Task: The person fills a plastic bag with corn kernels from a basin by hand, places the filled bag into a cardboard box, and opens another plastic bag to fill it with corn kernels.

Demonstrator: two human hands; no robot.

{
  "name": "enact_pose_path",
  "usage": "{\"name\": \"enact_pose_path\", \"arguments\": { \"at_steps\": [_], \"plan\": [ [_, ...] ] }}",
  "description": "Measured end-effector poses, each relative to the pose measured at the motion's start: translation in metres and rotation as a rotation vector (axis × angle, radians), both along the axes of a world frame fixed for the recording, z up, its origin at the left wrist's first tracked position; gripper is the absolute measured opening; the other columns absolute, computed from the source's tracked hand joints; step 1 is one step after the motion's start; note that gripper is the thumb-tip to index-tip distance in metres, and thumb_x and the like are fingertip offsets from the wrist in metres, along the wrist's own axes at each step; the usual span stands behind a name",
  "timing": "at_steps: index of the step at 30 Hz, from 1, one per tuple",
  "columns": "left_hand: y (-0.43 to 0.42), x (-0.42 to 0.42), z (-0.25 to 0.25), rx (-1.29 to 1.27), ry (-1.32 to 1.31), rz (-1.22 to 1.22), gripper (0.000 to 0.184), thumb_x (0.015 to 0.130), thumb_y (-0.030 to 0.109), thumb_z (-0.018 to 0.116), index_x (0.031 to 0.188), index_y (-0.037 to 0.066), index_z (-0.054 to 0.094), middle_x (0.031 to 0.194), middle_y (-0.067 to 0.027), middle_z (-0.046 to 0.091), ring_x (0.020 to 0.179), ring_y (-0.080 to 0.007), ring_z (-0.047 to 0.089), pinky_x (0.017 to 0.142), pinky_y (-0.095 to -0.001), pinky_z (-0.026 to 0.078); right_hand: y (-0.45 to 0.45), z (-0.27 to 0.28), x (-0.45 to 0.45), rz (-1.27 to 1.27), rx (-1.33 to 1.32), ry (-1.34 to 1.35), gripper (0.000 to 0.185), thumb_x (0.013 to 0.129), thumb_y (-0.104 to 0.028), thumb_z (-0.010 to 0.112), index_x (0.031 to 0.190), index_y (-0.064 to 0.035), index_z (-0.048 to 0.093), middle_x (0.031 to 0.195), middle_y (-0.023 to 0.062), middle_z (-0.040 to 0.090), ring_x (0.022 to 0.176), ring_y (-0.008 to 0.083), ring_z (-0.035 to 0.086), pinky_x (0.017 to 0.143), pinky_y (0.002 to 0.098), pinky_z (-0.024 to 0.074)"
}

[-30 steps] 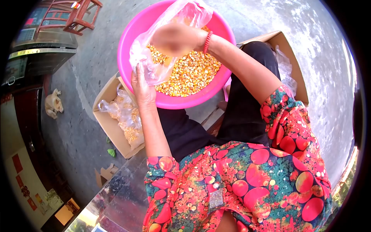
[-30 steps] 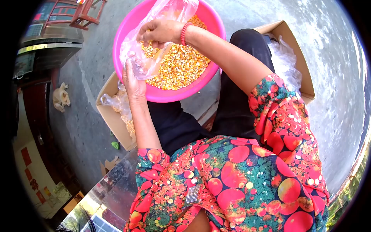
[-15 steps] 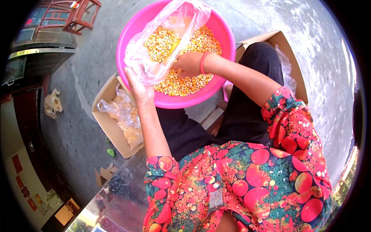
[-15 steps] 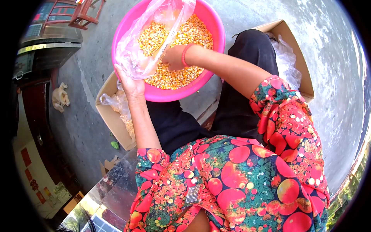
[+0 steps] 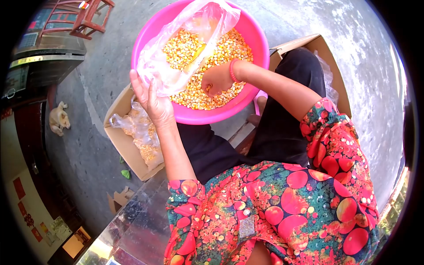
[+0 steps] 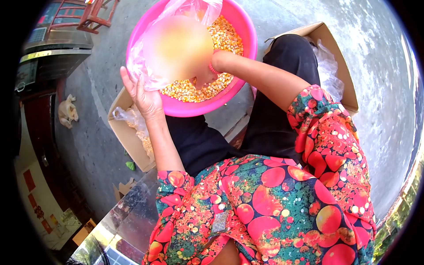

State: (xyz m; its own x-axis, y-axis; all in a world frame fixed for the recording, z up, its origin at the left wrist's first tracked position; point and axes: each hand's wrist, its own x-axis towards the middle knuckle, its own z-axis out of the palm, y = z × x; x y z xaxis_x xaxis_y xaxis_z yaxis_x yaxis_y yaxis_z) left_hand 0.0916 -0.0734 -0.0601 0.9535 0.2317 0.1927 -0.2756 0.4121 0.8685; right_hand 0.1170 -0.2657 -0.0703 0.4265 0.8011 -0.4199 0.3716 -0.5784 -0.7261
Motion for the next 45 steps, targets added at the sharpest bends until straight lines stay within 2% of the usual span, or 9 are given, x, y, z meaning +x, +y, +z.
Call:
{"name": "enact_pose_path", "arguments": {
  "at_steps": [9, 11, 12, 15, 20, 25, 35, 43, 45],
  "plan": [
    [0.002, 0.0, -0.004, 0.071, 0.121, -0.188, 0.041, 0.081, -0.006, 0.055, 0.122, 0.0, 0.053, 0.127, -0.0085, 0.05, 0.117, -0.0196, 0.047, 0.099, -0.0329, 0.039, -0.005, 0.046, 0.036, -0.378, 0.432, 0.284, 0.024, 0.089, -0.023, 0.055, 0.104, -0.0055, 0.06, 0.078, 0.0013, 0.058, 0.066, 0.0077, 0.053, 0.052, 0.0212, 0.0425],
    [-0.005, -0.002, 0.003, 0.099, 0.113, -0.189, 0.047, 0.08, -0.007, 0.056, 0.125, 0.001, 0.049, 0.13, -0.0091, 0.047, 0.119, -0.0196, 0.046, 0.099, -0.0328, 0.039, -0.002, 0.048, 0.039, -0.684, 0.632, 0.061, 0.029, 0.09, -0.023, 0.055, 0.112, -0.0051, 0.056, 0.093, 0.0068, 0.061, 0.08, 0.0136, 0.06, 0.066, 0.0263, 0.0505],
    [-0.006, -0.003, 0.004, 0.126, 0.104, -0.189, 0.053, 0.079, -0.008, 0.056, 0.129, 0.001, 0.046, 0.132, -0.0097, 0.045, 0.12, -0.0197, 0.044, 0.1, -0.0326, 0.038, -0.002, 0.036, 0.047, -0.592, 0.614, -0.442, 0.034, 0.089, -0.021, 0.055, 0.118, -0.0049, 0.052, 0.108, 0.0112, 0.06, 0.092, 0.0206, 0.061, 0.082, 0.0308, 0.0503],
    [-0.006, -0.003, 0.006, 0.168, 0.094, -0.206, 0.065, 0.076, -0.008, 0.058, 0.136, 0.002, 0.035, 0.139, -0.0106, 0.036, 0.124, -0.0206, 0.039, 0.1, -0.032, 0.038, -0.01, 0.021, 0.049, -0.537, 0.484, -0.858, 0.03, 0.086, -0.019, 0.057, 0.112, -0.0043, 0.056, 0.108, 0.0113, 0.061, 0.092, 0.023, 0.061, 0.084, 0.0324, 0.0489],
    [-0.007, -0.001, 0.005, 0.214, 0.065, -0.226, 0.078, 0.072, -0.009, 0.06, 0.141, 0.002, 0.025, 0.144, -0.0116, 0.027, 0.13, -0.0224, 0.031, 0.104, -0.0329, 0.032, -0.019, 0.012, 0.029, -0.191, 0.253, 0.113, 0.021, 0.083, -0.018, 0.059, 0.097, -0.004, 0.063, 0.093, 0.012, 0.065, 0.078, 0.024, 0.062, 0.074, 0.033, 0.0493],
    [-0.012, -0.001, 0.005, 0.229, 0.057, -0.235, 0.087, 0.069, -0.01, 0.063, 0.143, 0.002, 0.018, 0.145, -0.0128, 0.025, 0.133, -0.0228, 0.027, 0.108, -0.0342, 0.025, -0.008, -0.03, -0.012, -0.2, -0.053, -0.479, 0.032, 0.078, -0.021, 0.059, 0.107, -0.0061, 0.058, 0.089, 0.0186, 0.063, 0.084, 0.0349, 0.062, 0.077, 0.0423, 0.0486],
    [-0.01, 0.0, 0.002, 0.269, 0.051, -0.224, 0.084, 0.07, -0.01, 0.061, 0.143, 0.002, 0.019, 0.145, -0.0128, 0.025, 0.132, -0.0228, 0.028, 0.107, -0.034, 0.027, 0.005, -0.018, -0.013, 0.064, -0.124, -0.489, 0.016, 0.076, -0.016, 0.055, 0.083, -0.0048, 0.064, 0.078, 0.0145, 0.064, 0.077, 0.034, 0.061, 0.068, 0.0426, 0.0471],
    [-0.012, -0.001, 0.005, 0.269, 0.06, -0.227, 0.084, 0.07, -0.009, 0.061, 0.142, 0.0, 0.019, 0.146, -0.0129, 0.023, 0.134, -0.0225, 0.025, 0.107, -0.0331, 0.025, -0.019, 0.015, 0.023, -0.051, 0.261, 0.368, 0.015, 0.083, -0.014, 0.054, 0.094, -0.0061, 0.061, 0.072, 0.002, 0.058, 0.062, 0.0097, 0.054, 0.052, 0.0275, 0.0443],
    [-0.013, -0.003, 0.007, 0.269, 0.065, -0.219, 0.084, 0.07, -0.008, 0.06, 0.142, 0.0, 0.019, 0.146, -0.013, 0.023, 0.133, -0.0224, 0.025, 0.106, -0.0327, 0.026, -0.015, 0.015, 0.031, 0.029, 0.624, -0.319, 0.023, 0.084, -0.015, 0.056, 0.104, -0.0054, 0.059, 0.08, 0.0031, 0.059, 0.069, 0.0099, 0.056, 0.058, 0.0262, 0.0476]
  ]
}}
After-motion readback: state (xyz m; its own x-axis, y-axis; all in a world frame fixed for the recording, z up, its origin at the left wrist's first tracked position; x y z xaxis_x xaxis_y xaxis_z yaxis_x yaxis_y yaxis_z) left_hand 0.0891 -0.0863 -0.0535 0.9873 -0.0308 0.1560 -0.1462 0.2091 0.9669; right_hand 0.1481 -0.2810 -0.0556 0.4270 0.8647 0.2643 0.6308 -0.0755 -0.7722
